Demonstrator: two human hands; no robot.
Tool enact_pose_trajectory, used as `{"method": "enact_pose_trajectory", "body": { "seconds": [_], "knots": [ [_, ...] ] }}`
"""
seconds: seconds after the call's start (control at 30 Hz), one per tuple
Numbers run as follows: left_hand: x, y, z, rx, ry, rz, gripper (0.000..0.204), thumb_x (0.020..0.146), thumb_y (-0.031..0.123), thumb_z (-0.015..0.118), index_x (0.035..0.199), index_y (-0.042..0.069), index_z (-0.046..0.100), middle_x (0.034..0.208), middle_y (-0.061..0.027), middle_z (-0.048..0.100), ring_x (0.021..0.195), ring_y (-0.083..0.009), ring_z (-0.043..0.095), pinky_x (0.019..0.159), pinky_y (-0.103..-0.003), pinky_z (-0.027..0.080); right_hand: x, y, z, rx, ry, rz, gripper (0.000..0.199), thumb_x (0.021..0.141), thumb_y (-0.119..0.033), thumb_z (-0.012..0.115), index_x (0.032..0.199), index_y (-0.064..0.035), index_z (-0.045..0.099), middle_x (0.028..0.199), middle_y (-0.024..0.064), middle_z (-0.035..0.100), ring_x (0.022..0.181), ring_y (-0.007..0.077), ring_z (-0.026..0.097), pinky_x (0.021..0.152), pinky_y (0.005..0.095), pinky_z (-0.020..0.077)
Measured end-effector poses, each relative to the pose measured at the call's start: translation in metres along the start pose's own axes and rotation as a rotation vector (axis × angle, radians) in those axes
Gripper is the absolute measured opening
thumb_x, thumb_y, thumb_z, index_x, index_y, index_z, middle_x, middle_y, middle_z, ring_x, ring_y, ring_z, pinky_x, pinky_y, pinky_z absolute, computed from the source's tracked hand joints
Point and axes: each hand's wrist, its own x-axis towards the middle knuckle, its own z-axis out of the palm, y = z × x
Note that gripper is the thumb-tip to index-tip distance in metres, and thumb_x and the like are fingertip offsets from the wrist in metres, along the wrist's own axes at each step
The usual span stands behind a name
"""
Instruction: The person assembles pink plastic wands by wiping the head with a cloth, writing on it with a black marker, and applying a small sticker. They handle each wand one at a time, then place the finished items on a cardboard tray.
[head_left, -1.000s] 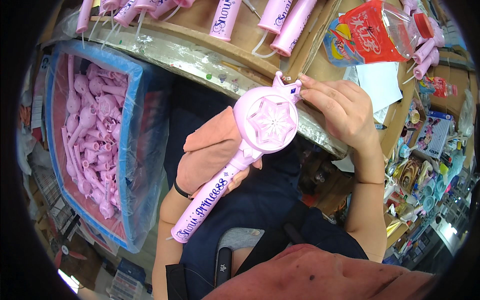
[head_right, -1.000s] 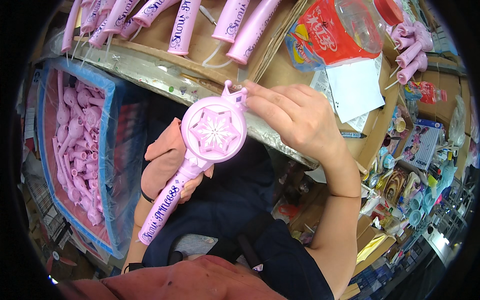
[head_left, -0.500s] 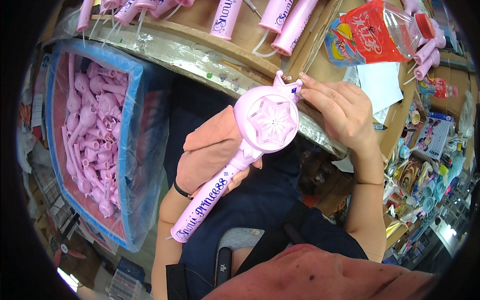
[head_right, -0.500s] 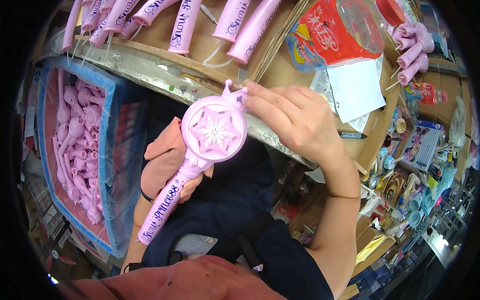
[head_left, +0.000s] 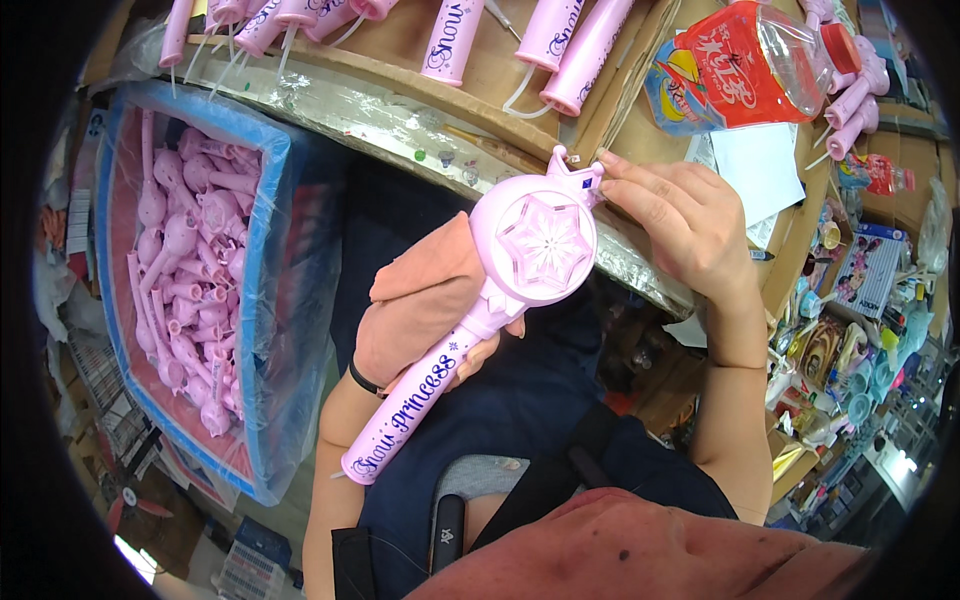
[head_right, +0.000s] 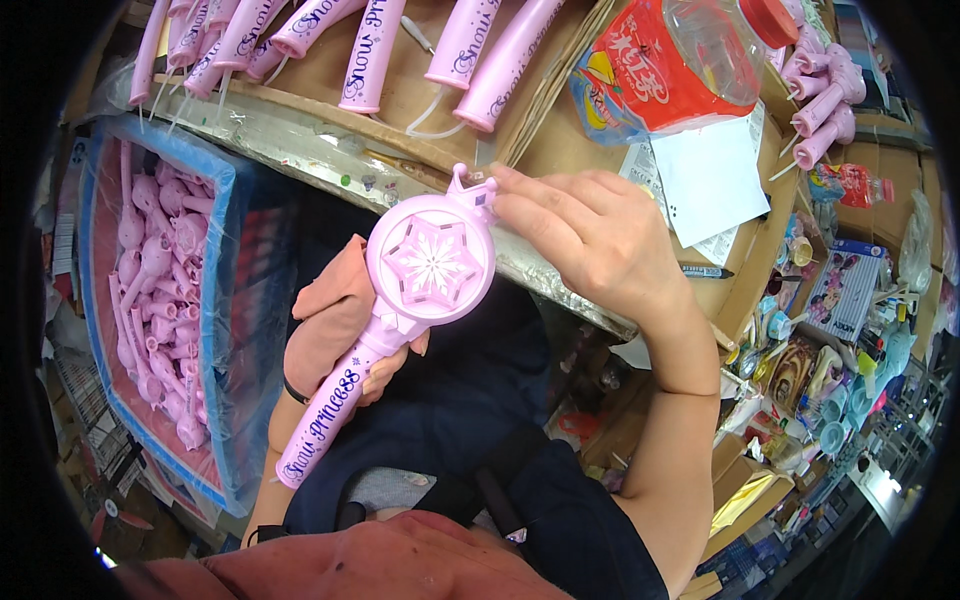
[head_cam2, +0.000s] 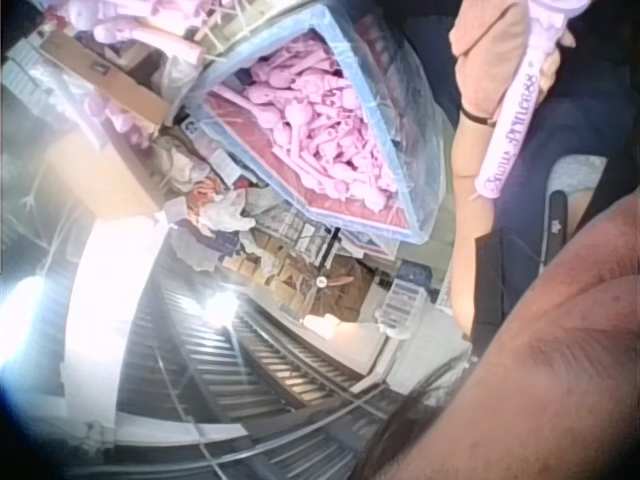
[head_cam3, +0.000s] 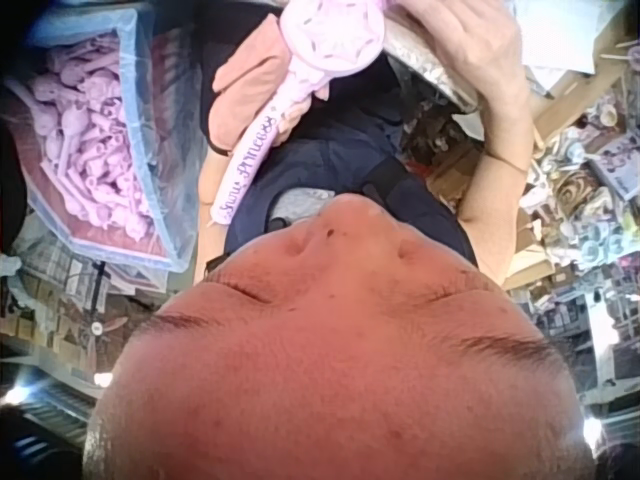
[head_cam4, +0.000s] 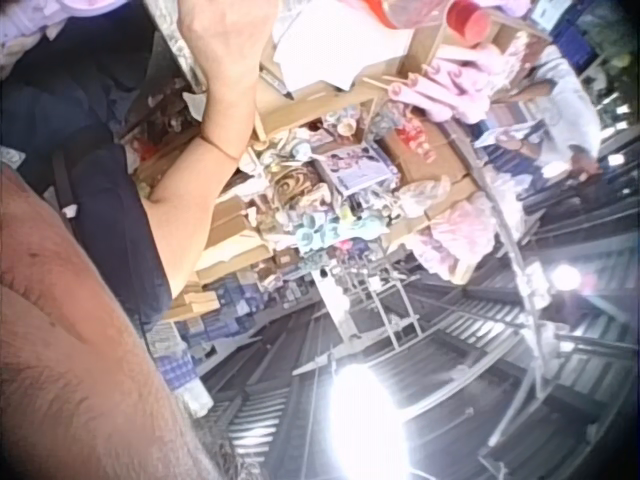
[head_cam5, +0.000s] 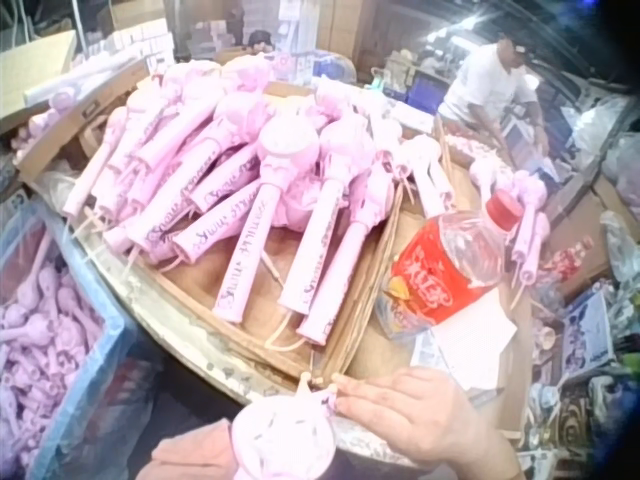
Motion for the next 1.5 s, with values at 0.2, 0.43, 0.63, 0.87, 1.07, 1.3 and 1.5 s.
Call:
{"method": "enact_pose_trajectory", "body": {
  "seconds": [0.2, 0.43, 0.63, 0.87, 1.07, 1.3, 1.5],
  "knots": [
    [0.000, -0.003, -0.002, 0.020, -0.003, 0.025, 0.035, 0.100, 0.028, 0.049, 0.124, 0.002, 0.045, 0.075, -0.0116, 0.061, 0.045, -0.0111, 0.054, 0.036, -0.021, 0.042, -0.001, 0.001, -0.001, 0.019, -0.008, 0.002, 0.028, 0.071, -0.004, 0.066, 0.099, -0.0034, 0.065, 0.106, 0.0104, 0.070, 0.082, 0.0216, 0.068, 0.067, 0.0307, 0.0528],
    [0.000, -0.006, -0.004, 0.011, -0.016, 0.034, 0.035, 0.100, 0.030, 0.050, 0.118, 0.000, 0.050, 0.076, -0.0118, 0.061, 0.046, -0.0112, 0.056, 0.036, -0.021, 0.043, -0.002, 0.000, 0.003, -0.019, 0.028, 0.010, 0.029, 0.072, -0.007, 0.064, 0.101, -0.0055, 0.066, 0.110, 0.0074, 0.069, 0.083, 0.0188, 0.067, 0.067, 0.0298, 0.0512],
    [-0.001, -0.007, 0.000, 0.000, 0.010, 0.057, 0.033, 0.099, 0.031, 0.051, 0.109, -0.001, 0.054, 0.072, -0.0110, 0.061, 0.046, -0.0110, 0.056, 0.035, -0.021, 0.042, -0.002, 0.001, -0.003, 0.033, -0.010, 0.015, 0.028, 0.073, -0.007, 0.063, 0.101, -0.0053, 0.065, 0.110, 0.0080, 0.069, 0.083, 0.0204, 0.067, 0.067, 0.0306, 0.0517],
    [-0.003, -0.013, -0.009, 0.007, 0.010, 0.025, 0.041, 0.098, 0.035, 0.052, 0.119, 0.001, 0.046, 0.072, -0.0138, 0.060, 0.044, -0.0100, 0.053, 0.033, -0.019, 0.038, 0.001, -0.002, -0.003, 0.024, 0.002, 0.013, 0.026, 0.074, -0.006, 0.062, 0.100, -0.0048, 0.064, 0.109, 0.0086, 0.069, 0.082, 0.0224, 0.067, 0.068, 0.0316, 0.0519],
    [-0.004, -0.018, -0.014, -0.024, -0.063, 0.075, 0.053, 0.097, 0.038, 0.052, 0.134, 0.003, 0.037, 0.081, -0.0165, 0.061, 0.046, -0.0091, 0.053, 0.033, -0.018, 0.037, 0.002, -0.001, -0.006, 0.064, -0.012, 0.010, 0.027, 0.072, 0.000, 0.061, 0.099, -0.0038, 0.064, 0.106, 0.0111, 0.070, 0.083, 0.0240, 0.068, 0.068, 0.0320, 0.0520],
    [-0.004, -0.021, -0.016, -0.051, -0.040, -0.015, 0.055, 0.098, 0.041, 0.050, 0.137, 0.004, 0.036, 0.084, -0.0147, 0.060, 0.047, -0.0079, 0.052, 0.032, -0.018, 0.038, 0.001, -0.003, -0.004, 0.034, -0.012, -0.005, 0.025, 0.074, -0.007, 0.064, 0.100, -0.0062, 0.064, 0.110, 0.0076, 0.069, 0.083, 0.0223, 0.067, 0.069, 0.0316, 0.0519],
    [-0.010, -0.013, -0.006, 0.007, 0.038, -0.131, 0.048, 0.098, 0.043, 0.048, 0.113, -0.002, 0.053, 0.077, -0.0105, 0.060, 0.044, -0.0071, 0.050, 0.031, -0.018, 0.034, -0.004, -0.003, -0.010, 0.083, -0.071, 0.064, 0.025, 0.075, -0.002, 0.063, 0.101, -0.0055, 0.064, 0.111, 0.0076, 0.068, 0.085, 0.0242, 0.066, 0.072, 0.0320, 0.0520]
  ]
}}
